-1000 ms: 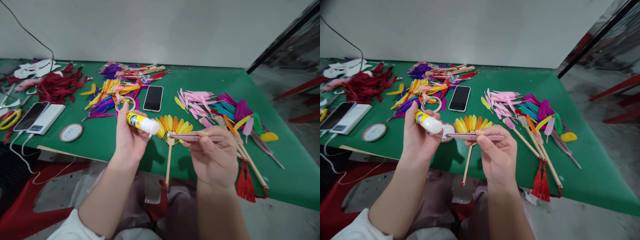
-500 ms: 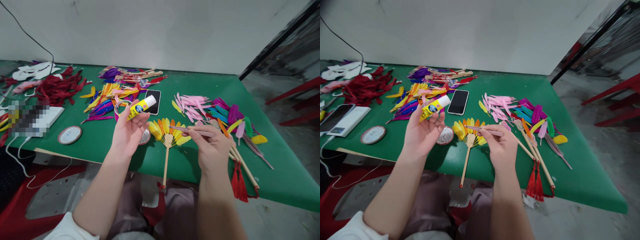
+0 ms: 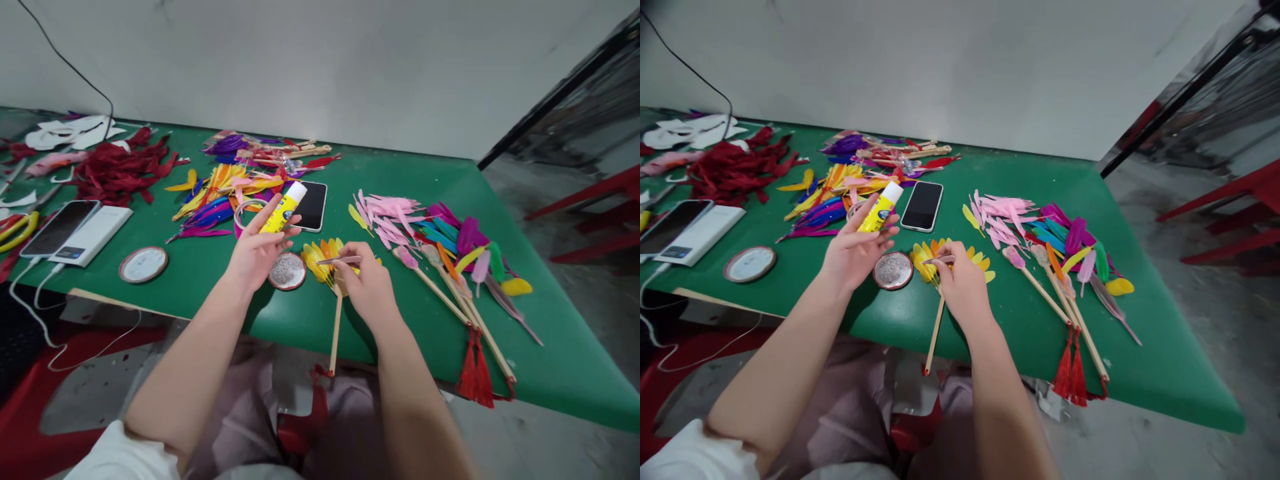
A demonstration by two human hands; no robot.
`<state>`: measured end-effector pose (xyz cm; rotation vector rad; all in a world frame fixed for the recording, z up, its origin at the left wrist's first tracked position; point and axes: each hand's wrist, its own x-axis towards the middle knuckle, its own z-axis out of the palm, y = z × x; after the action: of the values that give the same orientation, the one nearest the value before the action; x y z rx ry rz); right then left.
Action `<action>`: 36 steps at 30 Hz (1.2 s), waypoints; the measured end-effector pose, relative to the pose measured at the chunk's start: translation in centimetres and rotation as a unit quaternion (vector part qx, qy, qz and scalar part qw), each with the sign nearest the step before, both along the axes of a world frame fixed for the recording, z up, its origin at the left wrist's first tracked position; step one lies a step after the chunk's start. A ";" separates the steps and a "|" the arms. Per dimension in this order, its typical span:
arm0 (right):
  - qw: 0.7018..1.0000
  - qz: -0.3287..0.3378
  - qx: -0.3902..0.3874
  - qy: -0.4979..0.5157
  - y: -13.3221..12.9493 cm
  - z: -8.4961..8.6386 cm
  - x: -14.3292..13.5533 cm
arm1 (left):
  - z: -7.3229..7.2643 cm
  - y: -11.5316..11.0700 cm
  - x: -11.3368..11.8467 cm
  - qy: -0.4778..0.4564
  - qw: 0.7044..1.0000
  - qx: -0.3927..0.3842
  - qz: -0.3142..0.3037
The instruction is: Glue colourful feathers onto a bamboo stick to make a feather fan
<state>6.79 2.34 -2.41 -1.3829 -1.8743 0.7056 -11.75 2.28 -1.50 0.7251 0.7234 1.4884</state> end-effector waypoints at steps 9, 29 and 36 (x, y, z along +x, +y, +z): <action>0.999 -0.024 -0.007 0.039 0.2 -0.3 -0.6 | -1.8 1.7 0.7 0.096 0.980 0.045 0.167; 0.986 -0.073 0.033 0.145 -0.1 -1.4 -0.9 | -2.1 0.6 0.7 0.537 0.836 0.110 0.023; 0.990 -0.065 0.067 0.109 0.1 -1.8 -0.9 | -1.9 0.7 0.9 0.617 0.775 0.140 -0.004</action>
<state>5.89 2.40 -4.22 -1.2747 -1.6155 0.6258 -10.85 2.97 -3.43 1.9968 1.4566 0.9504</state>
